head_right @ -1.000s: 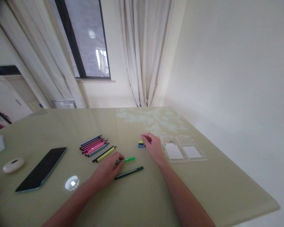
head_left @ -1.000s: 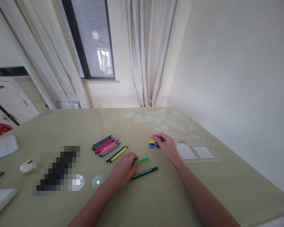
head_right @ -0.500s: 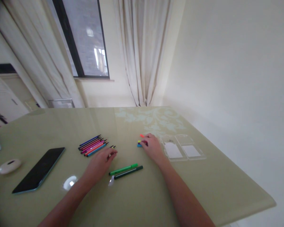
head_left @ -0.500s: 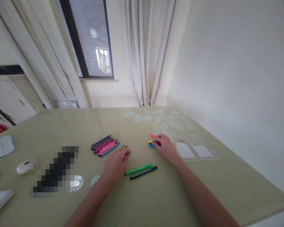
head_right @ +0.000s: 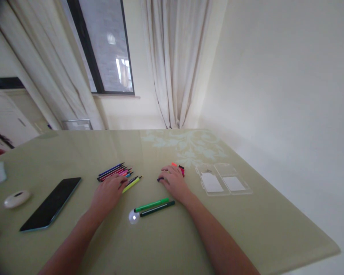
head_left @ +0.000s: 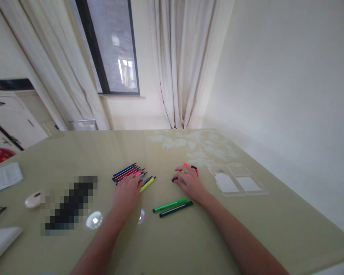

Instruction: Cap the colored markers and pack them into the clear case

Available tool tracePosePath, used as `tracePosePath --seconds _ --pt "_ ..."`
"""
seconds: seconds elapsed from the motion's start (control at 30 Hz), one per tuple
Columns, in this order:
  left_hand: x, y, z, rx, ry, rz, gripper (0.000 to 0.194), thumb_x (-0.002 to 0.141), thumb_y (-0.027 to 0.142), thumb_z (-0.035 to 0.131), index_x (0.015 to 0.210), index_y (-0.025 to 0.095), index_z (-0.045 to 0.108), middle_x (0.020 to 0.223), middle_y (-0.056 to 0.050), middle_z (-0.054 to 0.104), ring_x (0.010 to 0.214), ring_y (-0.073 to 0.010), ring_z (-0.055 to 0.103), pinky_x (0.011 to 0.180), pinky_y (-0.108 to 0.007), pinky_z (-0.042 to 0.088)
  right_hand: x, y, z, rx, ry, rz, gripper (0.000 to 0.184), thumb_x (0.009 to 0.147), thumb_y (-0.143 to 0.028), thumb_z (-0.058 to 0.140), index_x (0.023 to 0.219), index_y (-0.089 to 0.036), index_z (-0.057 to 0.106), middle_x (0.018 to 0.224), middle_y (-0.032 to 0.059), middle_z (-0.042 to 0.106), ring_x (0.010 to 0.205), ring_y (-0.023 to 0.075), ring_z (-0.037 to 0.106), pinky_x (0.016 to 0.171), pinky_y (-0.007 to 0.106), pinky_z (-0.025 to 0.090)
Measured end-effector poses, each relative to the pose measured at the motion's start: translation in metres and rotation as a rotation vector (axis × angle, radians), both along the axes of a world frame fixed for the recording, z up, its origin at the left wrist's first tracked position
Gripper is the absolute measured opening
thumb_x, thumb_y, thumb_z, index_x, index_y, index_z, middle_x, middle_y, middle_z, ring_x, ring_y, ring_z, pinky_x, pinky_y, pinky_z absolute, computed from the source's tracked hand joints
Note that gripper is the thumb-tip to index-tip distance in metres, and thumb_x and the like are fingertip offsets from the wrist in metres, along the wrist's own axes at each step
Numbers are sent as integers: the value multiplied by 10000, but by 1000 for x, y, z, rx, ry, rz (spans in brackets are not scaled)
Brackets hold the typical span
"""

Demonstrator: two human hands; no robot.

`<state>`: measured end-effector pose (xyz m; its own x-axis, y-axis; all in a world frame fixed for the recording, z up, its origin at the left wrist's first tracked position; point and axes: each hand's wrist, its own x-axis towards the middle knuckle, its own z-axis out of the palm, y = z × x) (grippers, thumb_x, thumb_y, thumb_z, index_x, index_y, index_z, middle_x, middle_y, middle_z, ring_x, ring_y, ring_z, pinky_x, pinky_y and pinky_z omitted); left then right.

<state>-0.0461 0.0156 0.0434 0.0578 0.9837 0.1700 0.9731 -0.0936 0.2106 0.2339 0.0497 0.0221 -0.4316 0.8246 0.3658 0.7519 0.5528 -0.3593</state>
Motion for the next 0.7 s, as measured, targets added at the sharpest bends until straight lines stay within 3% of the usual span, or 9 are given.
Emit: tracePosePath --seconds 0.3,0.47,0.57,0.7 --pt "-9 -3 3 -41 80 38 205 977 256 520 1013 216 718 1081 -109 709 1075 -297 653 921 -411 498 -2 -6 17 -2 130 2 149 1024 -247 570 1051 -238 716 1058 55 759 1060 229 656 999 417 430" --pt "8 -3 7 85 -187 -90 248 1020 288 445 1119 187 649 1154 -119 698 1093 -279 654 946 -404 493 -3 -11 26 -48 406 75 158 1008 -321 610 1032 -236 742 1002 39 771 956 190 695 898 333 516" --pt "23 -7 10 74 -386 -227 237 1023 326 443 1094 209 636 1083 -83 729 1015 -253 678 903 -380 502 -5 -17 34 -58 526 95 158 979 -354 660 1038 -245 757 998 32 778 930 182 705 876 321 537" --pt "33 -12 10 59 -480 -281 242 1009 349 458 1074 226 656 1052 -66 737 990 -259 675 883 -390 495 -7 -22 41 -30 572 146 148 966 -348 685 1036 -247 767 998 35 779 929 184 701 881 331 538"
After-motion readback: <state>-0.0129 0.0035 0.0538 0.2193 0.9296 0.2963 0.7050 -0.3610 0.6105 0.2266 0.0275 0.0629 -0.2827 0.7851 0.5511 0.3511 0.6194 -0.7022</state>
